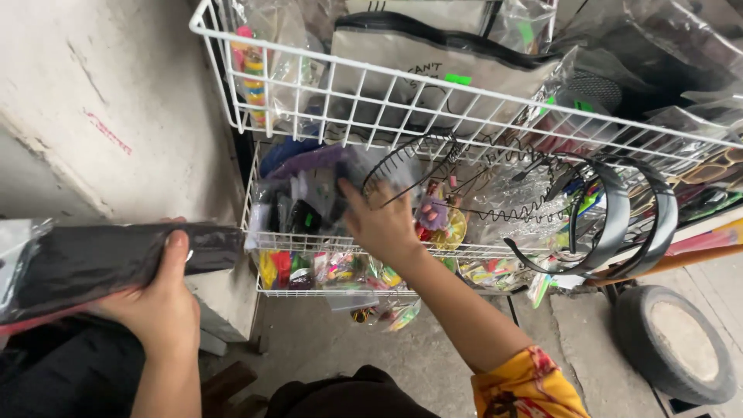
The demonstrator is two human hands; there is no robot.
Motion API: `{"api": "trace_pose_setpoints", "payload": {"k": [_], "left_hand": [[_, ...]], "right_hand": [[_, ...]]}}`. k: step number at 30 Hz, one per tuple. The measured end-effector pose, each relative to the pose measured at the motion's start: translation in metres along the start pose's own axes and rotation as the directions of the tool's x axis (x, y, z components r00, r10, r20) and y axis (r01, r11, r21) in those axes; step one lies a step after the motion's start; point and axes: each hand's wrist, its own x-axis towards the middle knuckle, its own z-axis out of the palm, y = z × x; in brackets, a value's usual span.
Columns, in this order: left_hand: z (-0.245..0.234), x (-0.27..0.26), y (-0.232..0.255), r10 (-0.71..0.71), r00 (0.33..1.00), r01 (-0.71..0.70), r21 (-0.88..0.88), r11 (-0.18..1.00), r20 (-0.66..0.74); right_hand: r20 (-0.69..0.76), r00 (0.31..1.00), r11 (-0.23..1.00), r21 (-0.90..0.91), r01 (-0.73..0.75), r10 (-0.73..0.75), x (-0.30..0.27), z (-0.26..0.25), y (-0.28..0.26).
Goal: The person picks up various packaged items, including colorful plastic cases and small pouches, from a blue shelf and places them into a white wire basket. They then move to a different shelf to pick up a small pink item and a bottle of liquid before returning to the first shelf to pick up a small cloth item.
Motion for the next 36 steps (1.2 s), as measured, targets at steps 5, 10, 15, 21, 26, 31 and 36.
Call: {"api": "trace_pose_setpoints", "payload": {"k": [5,10,15,21,26,31,36], "left_hand": [[0.027,0.006,-0.004,-0.328,0.924,0.341,-0.039,0.939,0.195],[0.068,0.005,-0.057,-0.591,0.682,0.672,-0.05,0.739,0.431],[0.081,0.012,-0.103,-0.693,0.479,0.816,0.018,0.578,0.538],[0.087,0.011,-0.139,-0.82,0.285,0.929,0.066,0.363,0.497],[0.118,-0.007,-0.148,-0.758,0.306,0.887,0.117,0.447,0.575],[0.15,-0.03,-0.161,-0.756,0.266,0.862,0.203,0.464,0.598],[0.157,-0.036,-0.186,-0.788,0.294,0.912,0.086,0.4,0.54]], "right_hand": [[0.052,0.998,0.993,0.103,-0.051,0.046,0.003,-0.004,-0.006],[-0.189,0.981,0.996,0.085,-0.016,0.032,-0.01,-0.018,-0.041],[-0.393,0.92,0.883,0.427,0.194,-0.013,-0.084,0.013,-0.023],[-0.059,0.997,0.976,0.215,-0.032,0.046,-0.072,-0.001,0.017],[-0.01,0.99,0.978,0.157,-0.138,0.141,-0.096,0.009,0.06],[-0.091,0.99,0.968,0.239,-0.079,0.104,-0.113,0.006,0.086],[-0.108,0.95,0.954,0.093,-0.283,0.293,-0.096,0.024,0.061]]}}
